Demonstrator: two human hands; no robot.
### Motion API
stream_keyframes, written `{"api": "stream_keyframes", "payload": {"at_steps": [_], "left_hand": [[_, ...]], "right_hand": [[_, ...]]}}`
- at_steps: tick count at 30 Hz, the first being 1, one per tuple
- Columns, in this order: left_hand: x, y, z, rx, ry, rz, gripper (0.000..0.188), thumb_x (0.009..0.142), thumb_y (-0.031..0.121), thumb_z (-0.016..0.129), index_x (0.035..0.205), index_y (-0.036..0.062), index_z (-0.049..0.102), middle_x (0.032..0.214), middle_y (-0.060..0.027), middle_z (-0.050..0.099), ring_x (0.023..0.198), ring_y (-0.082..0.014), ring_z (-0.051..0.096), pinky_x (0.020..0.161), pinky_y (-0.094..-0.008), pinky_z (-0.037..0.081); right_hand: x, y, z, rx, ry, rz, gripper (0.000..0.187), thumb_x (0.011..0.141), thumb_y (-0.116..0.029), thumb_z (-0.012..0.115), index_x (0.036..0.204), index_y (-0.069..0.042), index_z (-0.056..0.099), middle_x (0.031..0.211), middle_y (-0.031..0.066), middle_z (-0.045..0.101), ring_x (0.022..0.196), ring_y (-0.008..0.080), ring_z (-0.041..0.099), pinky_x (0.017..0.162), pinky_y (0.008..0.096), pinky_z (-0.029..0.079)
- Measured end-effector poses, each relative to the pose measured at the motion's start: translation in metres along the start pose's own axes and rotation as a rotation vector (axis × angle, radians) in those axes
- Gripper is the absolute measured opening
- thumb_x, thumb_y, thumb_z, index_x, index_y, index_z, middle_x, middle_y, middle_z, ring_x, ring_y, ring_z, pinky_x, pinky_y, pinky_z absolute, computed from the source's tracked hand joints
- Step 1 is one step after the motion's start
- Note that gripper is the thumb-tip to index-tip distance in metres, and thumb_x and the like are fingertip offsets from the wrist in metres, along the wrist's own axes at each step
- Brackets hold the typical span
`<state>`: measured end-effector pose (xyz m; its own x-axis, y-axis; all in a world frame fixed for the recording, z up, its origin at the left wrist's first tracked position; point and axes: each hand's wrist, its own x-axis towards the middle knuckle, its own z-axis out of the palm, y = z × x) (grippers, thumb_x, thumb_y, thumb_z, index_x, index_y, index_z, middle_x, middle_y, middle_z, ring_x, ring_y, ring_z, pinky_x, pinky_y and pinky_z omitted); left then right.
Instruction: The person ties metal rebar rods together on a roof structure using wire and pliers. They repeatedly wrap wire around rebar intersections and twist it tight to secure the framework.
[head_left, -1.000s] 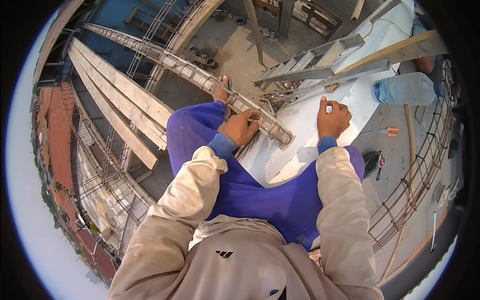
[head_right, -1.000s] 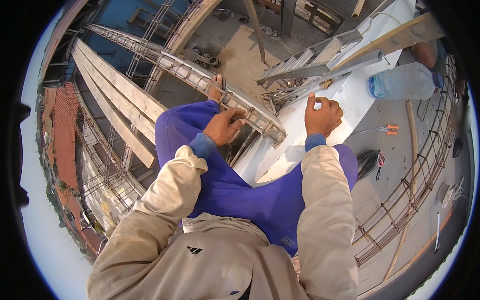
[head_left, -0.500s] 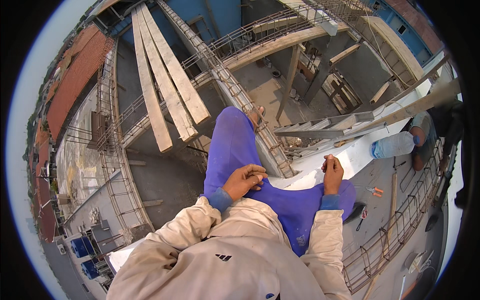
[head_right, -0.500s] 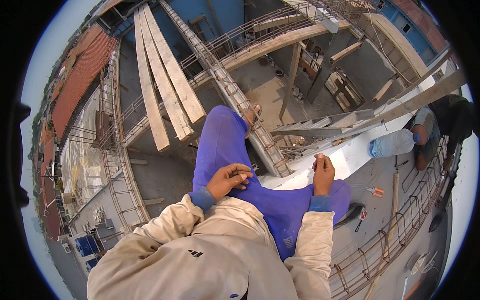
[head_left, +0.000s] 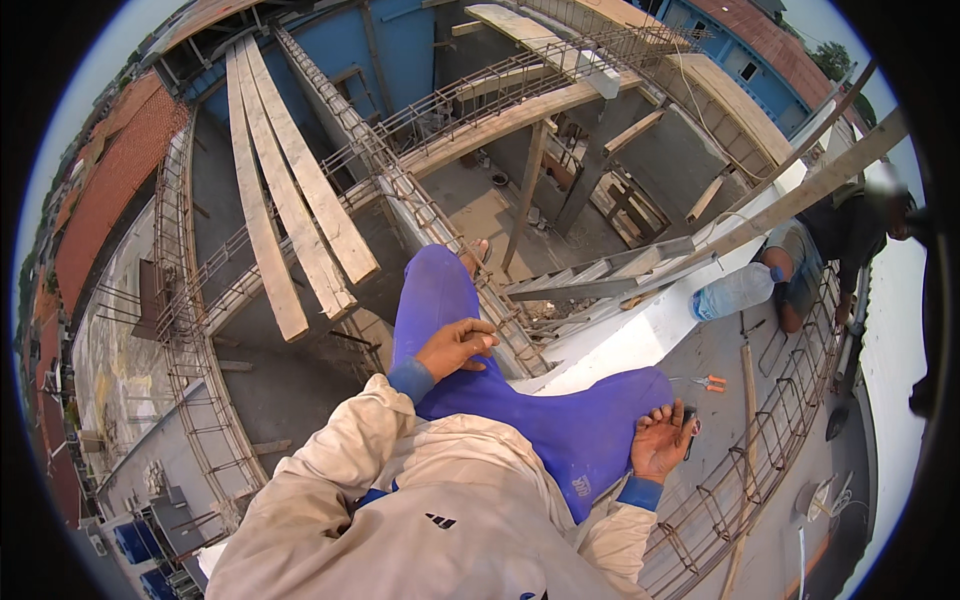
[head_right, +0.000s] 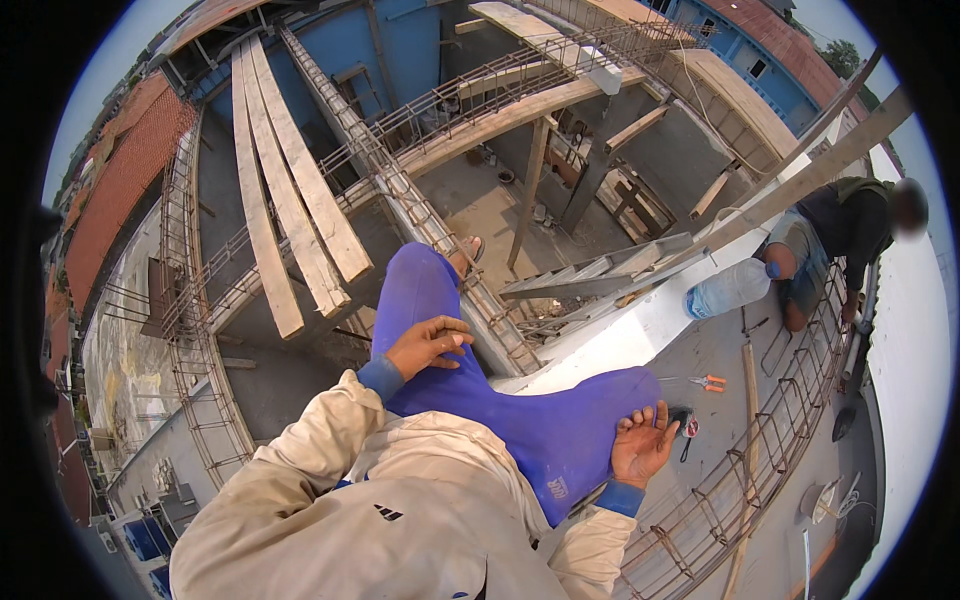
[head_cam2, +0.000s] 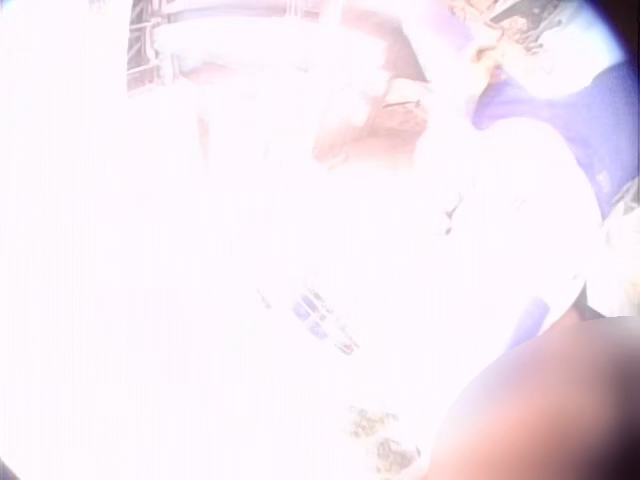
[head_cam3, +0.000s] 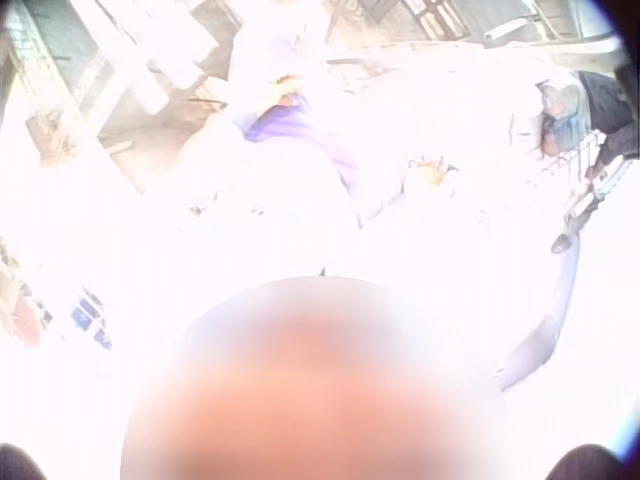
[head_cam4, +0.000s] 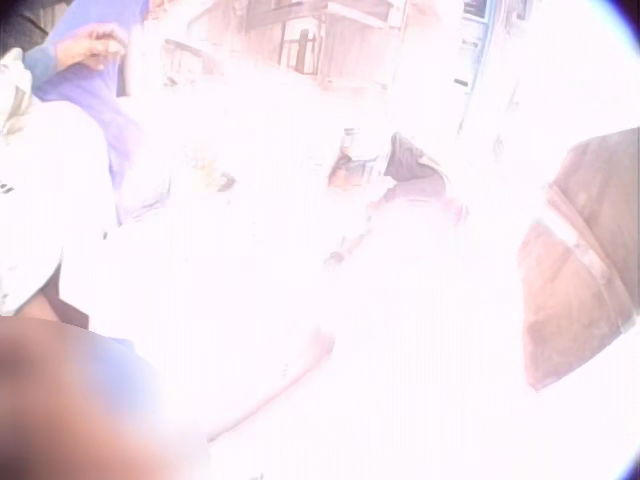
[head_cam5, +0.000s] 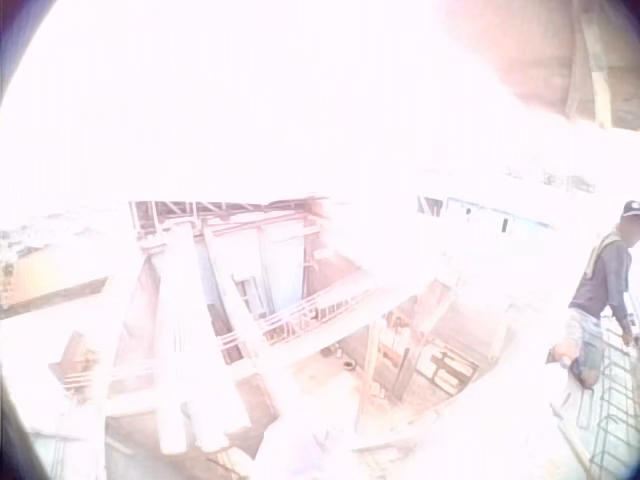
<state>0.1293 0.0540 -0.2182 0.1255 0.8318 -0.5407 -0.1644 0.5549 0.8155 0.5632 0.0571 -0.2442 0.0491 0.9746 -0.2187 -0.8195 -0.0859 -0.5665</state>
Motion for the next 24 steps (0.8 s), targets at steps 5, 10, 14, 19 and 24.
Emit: {"api": "stream_keyframes", "payload": {"at_steps": [5,10,14,19,24], "left_hand": [[0.043,-0.027,0.02,0.184,-0.199,-0.126,0.041,0.101,0.028,0.064,0.134,0.0052,0.057,0.124,-0.0077,0.065,0.112,-0.0194,0.062,0.094,-0.0375,0.056],[0.101,-0.05,0.048,0.063,-0.287,-0.046,0.041,0.099,0.027,0.064,0.134,0.0044,0.059,0.121,-0.0073,0.066,0.108,-0.0196,0.064,0.09,-0.037,0.057],[0.124,-0.083,0.044,0.407,-0.07,-0.033,0.034,0.095,0.026,0.066,0.121,0.0041,0.068,0.105,-0.0091,0.073,0.097,-0.0208,0.069,0.084,-0.0344,0.056],[0.126,-0.114,0.042,0.749,-0.104,0.059,0.031,0.09,0.029,0.067,0.109,0.0051,0.073,0.101,-0.0135,0.074,0.093,-0.0283,0.07,0.082,-0.0396,0.054],[0.121,-0.117,0.043,0.656,-0.103,0.101,0.028,0.09,0.029,0.066,0.106,0.0074,0.073,0.099,-0.0142,0.074,0.093,-0.0295,0.07,0.082,-0.0411,0.053]], "right_hand": [[-0.079,-0.029,-0.103,-0.312,0.703,-0.009,0.041,0.102,-0.048,0.059,0.117,-0.011,0.064,0.094,-0.0003,0.063,0.082,0.0144,0.061,0.069,0.0284,0.052],[-0.135,0.034,-0.184,-0.564,0.86,0.378,0.048,0.099,-0.057,0.053,0.117,-0.015,0.067,0.093,0.0021,0.071,0.082,0.0204,0.068,0.064,0.0336,0.051],[-0.153,0.088,-0.2,-0.937,0.754,0.568,0.048,0.099,-0.057,0.054,0.116,-0.014,0.068,0.094,0.0031,0.071,0.083,0.0215,0.068,0.065,0.0341,0.052],[-0.161,0.113,-0.19,-1.11,0.712,0.654,0.048,0.098,-0.056,0.055,0.116,-0.014,0.068,0.095,0.0044,0.071,0.084,0.0229,0.068,0.067,0.0348,0.052],[-0.157,0.115,-0.176,-1.192,0.698,0.674,0.048,0.097,-0.055,0.056,0.115,-0.013,0.069,0.096,0.0057,0.071,0.086,0.0243,0.068,0.069,0.0355,0.052]]}}
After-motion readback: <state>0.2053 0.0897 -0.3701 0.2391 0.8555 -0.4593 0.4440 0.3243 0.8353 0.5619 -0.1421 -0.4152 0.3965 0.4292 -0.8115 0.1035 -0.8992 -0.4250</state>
